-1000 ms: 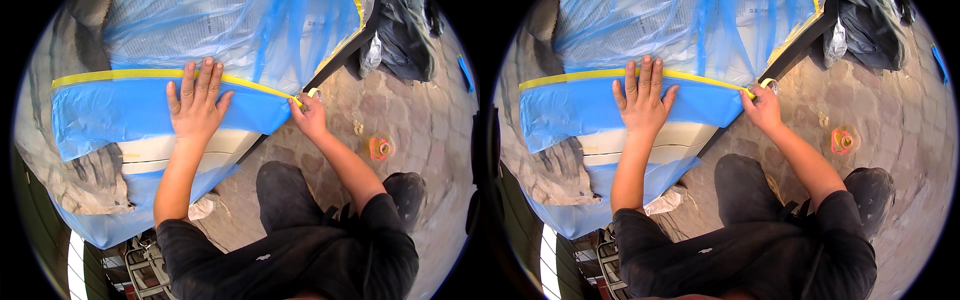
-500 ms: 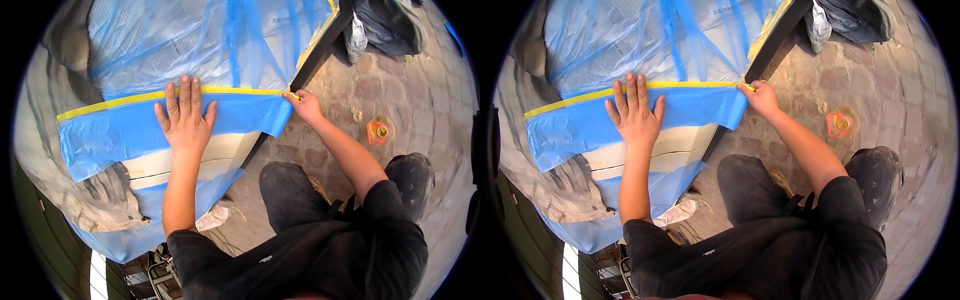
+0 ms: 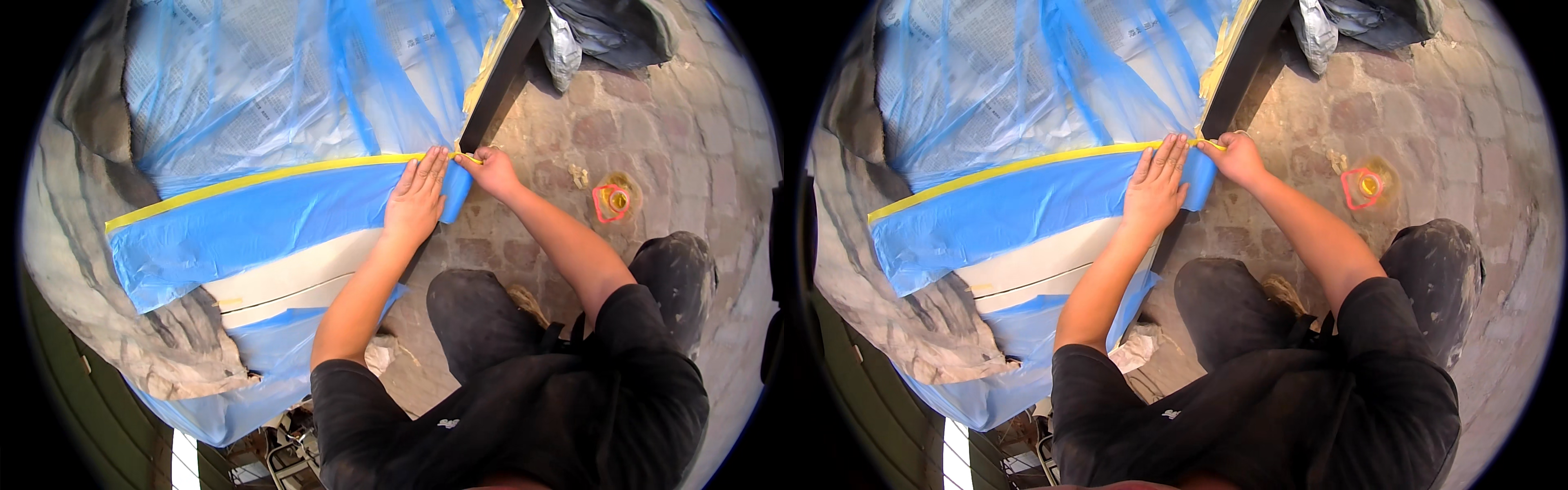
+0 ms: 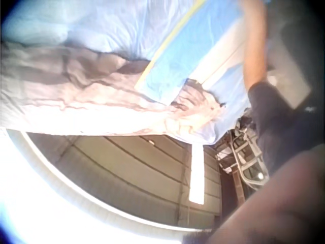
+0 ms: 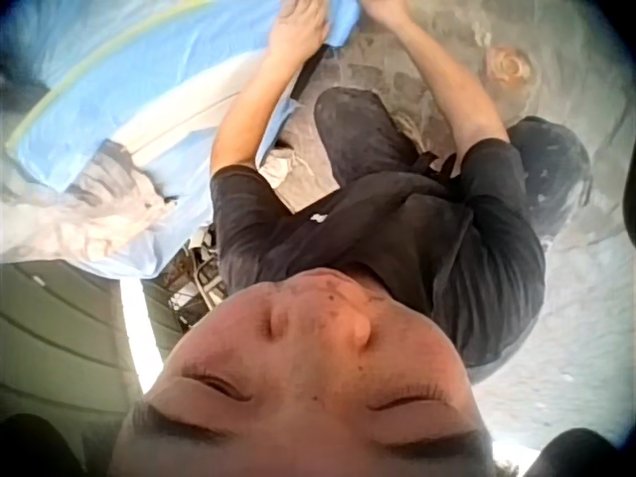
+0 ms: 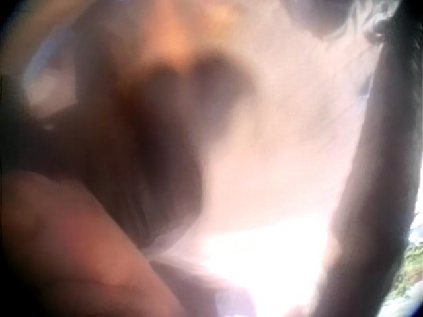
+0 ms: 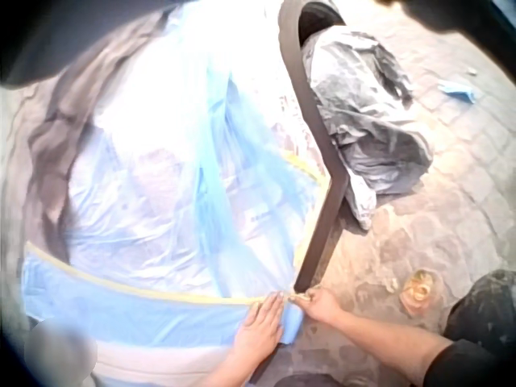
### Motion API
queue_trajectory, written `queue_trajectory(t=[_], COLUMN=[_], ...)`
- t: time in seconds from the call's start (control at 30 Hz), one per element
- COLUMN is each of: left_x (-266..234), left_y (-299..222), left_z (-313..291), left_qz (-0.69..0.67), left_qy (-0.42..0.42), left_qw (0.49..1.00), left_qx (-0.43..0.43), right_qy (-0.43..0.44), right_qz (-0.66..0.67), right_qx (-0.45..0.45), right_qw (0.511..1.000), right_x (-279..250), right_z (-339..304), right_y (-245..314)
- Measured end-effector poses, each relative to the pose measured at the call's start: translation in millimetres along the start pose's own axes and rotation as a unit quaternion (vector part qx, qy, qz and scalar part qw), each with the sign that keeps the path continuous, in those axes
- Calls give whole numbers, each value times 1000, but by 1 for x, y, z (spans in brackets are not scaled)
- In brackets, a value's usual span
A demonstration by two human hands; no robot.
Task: The person secures a blue plastic sheet and a beige tarp over a car using masking tape. They walk around the vehicle, smoothing the plastic and applying strips of tape to hold the cover in place.
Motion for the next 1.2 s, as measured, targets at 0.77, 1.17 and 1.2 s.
queue_trajectory(t=[0.77, 1.17, 1.2], left_x=[-2, 5, 2], left_y=[5, 5, 8], left_z=[-14, -13, -20], left_qz=[17, -30, -74], left_qy=[-20, -2, -20], left_qw=[999, 994, 989], left_qx=[-48, -104, -128], right_qy=[-18, 40, 48], right_qz=[49, 71, 55], right_qx=[-24, 82, 95], right_qw=[998, 993, 993], right_x=[5, 16, 18], right_z=[-3, 8, 5], right_y=[-18, -34, -34])
Point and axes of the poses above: each hand's wrist, its own z-axis towards the middle knuckle, its own x-axis out of the palm, y = z × x, the point moved 10 cm from there along z, towards the middle knuckle, and after that the axes turned 3 degrees about z, right-handed, at the moved point
